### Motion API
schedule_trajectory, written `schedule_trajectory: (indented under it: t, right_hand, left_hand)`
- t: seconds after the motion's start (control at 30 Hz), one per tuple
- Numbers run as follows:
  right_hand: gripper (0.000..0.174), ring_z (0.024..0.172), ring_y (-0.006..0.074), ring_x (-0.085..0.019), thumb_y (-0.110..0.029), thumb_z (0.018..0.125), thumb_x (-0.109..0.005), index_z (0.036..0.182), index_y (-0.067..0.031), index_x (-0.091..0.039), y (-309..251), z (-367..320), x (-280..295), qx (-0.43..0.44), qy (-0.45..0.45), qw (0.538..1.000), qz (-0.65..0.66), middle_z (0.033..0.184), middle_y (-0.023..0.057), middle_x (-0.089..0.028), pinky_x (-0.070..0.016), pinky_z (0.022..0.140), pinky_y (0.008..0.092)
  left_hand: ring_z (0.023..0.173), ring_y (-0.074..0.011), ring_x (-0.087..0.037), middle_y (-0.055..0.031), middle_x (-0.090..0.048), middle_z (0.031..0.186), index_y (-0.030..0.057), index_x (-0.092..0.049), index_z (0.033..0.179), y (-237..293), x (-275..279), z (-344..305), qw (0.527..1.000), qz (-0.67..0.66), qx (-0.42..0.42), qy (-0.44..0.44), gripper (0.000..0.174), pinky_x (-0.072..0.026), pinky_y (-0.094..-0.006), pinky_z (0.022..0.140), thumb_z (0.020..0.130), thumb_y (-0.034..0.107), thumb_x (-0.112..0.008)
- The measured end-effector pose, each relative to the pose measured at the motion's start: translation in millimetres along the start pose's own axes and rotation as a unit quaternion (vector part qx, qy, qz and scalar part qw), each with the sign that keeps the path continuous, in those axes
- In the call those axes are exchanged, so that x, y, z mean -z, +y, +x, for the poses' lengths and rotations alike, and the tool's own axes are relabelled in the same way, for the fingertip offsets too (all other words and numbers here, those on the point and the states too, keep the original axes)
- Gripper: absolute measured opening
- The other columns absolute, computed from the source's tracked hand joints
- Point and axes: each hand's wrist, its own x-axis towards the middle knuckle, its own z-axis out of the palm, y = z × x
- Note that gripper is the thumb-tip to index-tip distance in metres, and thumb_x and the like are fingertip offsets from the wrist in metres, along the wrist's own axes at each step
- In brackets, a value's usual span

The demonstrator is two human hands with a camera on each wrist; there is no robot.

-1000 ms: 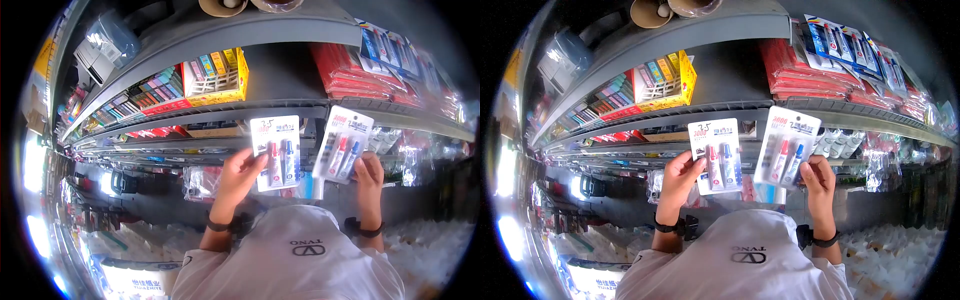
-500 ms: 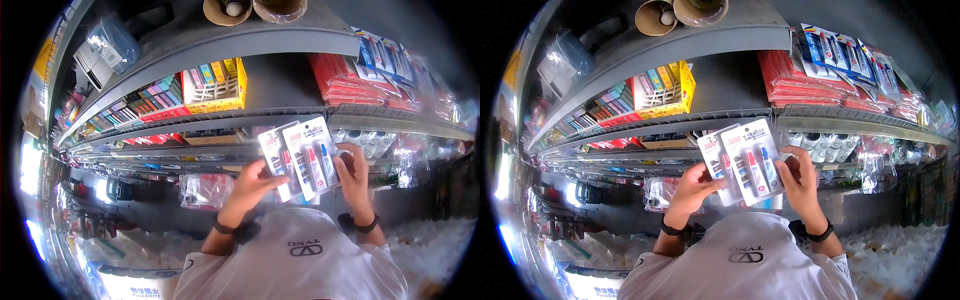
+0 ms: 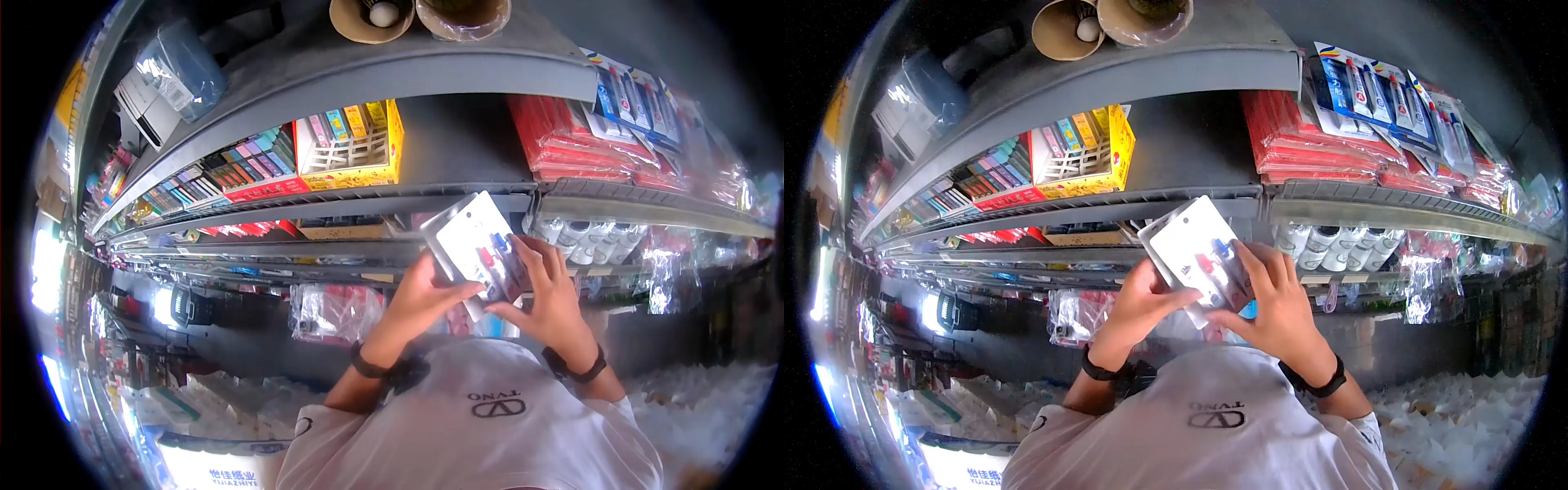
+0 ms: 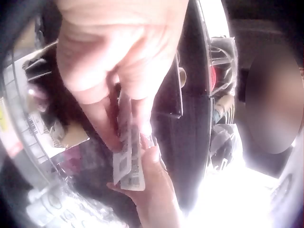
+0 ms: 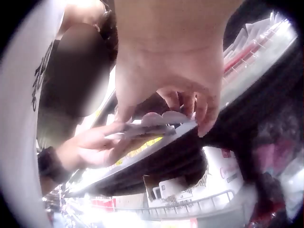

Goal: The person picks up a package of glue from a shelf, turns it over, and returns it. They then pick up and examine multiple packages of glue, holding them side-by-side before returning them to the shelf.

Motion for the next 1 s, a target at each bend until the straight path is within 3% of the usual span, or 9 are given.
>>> schedule_trajectory:
  t: [0.07,0.27,0.33,0.4,0.5,0.6,0.73,0.93,1.0]
  right_hand:
    - [0.095,0.112,0.0346,-0.052,-0.041,0.069,-0.083,0.143,-0.0008,-0.039,3,2,-4,0.012,-0.005,0.999,-0.043,0.131,0.0163,-0.048,-0.0480,0.092,0.0432]
    - [0.091,0.118,0.0316,-0.054,-0.033,0.070,-0.084,0.142,0.0014,-0.040,13,-1,-4,-0.044,-0.012,0.996,0.078,0.132,0.0177,-0.050,-0.0460,0.098,0.0410]
    - [0.092,0.122,0.0281,-0.053,-0.034,0.070,-0.084,0.142,0.0017,-0.039,24,-7,1,-0.125,-0.029,0.935,0.330,0.135,0.0171,-0.050,-0.0454,0.099,0.0402]
    - [0.094,0.123,0.0230,-0.053,-0.038,0.072,-0.083,0.143,0.0020,-0.037,30,-14,10,-0.186,-0.032,0.818,0.543,0.138,0.0162,-0.051,-0.0454,0.100,0.0390]
    - [0.096,0.127,0.0402,-0.050,-0.041,0.074,-0.074,0.146,0.0058,-0.031,55,-24,11,-0.134,-0.069,0.660,0.736,0.138,0.0280,-0.048,-0.0430,0.106,0.0503]
    - [0.093,0.125,0.0461,-0.048,-0.055,0.077,-0.064,0.149,-0.0037,-0.033,71,-38,2,-0.129,-0.022,0.573,0.809,0.143,0.0308,-0.040,-0.0455,0.096,0.0585]
    - [0.094,0.110,0.0453,-0.054,-0.069,0.082,-0.052,0.151,-0.0091,-0.029,96,-54,-6,-0.110,-0.038,0.476,0.872,0.139,0.0290,-0.043,-0.0457,0.086,0.0579]
    - [0.095,0.098,0.0365,-0.056,-0.074,0.083,-0.051,0.148,-0.0073,-0.032,98,-54,-5,-0.061,-0.013,0.415,0.908,0.132,0.0246,-0.047,-0.0378,0.072,0.0413]
    - [0.094,0.099,0.0357,-0.055,-0.073,0.083,-0.052,0.148,-0.0075,-0.033,100,-55,-6,-0.059,-0.008,0.404,0.913,0.132,0.0236,-0.048,-0.0379,0.072,0.0415]
  left_hand:
    - [0.105,-0.0134,-0.061,-0.0089,-0.064,0.117,-0.0036,-0.048,0.126,0,-2,1,1.000,0.009,-0.001,0.002,0.053,-0.0510,-0.0292,0.089,0.083,0.007,-0.077]
    - [0.101,-0.0124,-0.061,-0.0073,-0.064,0.114,-0.0006,-0.049,0.128,1,6,3,0.998,0.048,0.025,0.016,0.046,-0.0506,-0.0278,0.087,0.089,0.010,-0.071]
    - [0.095,-0.0131,-0.060,-0.0059,-0.062,0.111,0.0015,-0.049,0.129,6,14,5,0.997,-0.003,0.062,0.041,0.039,-0.0508,-0.0284,0.083,0.094,0.010,-0.063]
    - [0.088,-0.0138,-0.059,-0.0053,-0.061,0.106,0.0033,-0.049,0.129,3,15,8,0.986,-0.147,0.045,0.067,0.033,-0.0502,-0.0291,0.079,0.098,0.012,-0.056]
    - [0.070,-0.0148,-0.054,-0.0052,-0.059,0.090,0.0030,-0.051,0.124,-4,30,5,0.953,-0.301,0.030,0.008,0.031,-0.0460,-0.0305,0.066,0.100,0.023,-0.052]
    - [0.063,-0.0131,-0.048,-0.0017,-0.051,0.080,0.0030,-0.052,0.120,-15,50,6,0.909,-0.401,0.062,-0.100,0.042,-0.0395,-0.0270,0.060,0.098,0.039,-0.052]
    - [0.066,-0.0133,-0.049,-0.0047,-0.053,0.086,-0.0012,-0.051,0.122,-12,51,-2,0.891,-0.438,0.057,-0.109,0.050,-0.0393,-0.0262,0.058,0.097,0.042,-0.053]
    - [0.072,-0.0161,-0.051,-0.0106,-0.056,0.099,-0.0041,-0.047,0.130,5,40,-14,0.916,-0.395,0.068,-0.034,0.060,-0.0401,-0.0258,0.058,0.096,0.046,-0.052]
    - [0.075,-0.0167,-0.052,-0.0115,-0.057,0.103,-0.0038,-0.046,0.132,10,37,-16,0.907,-0.412,0.083,-0.024,0.064,-0.0407,-0.0261,0.058,0.095,0.048,-0.054]
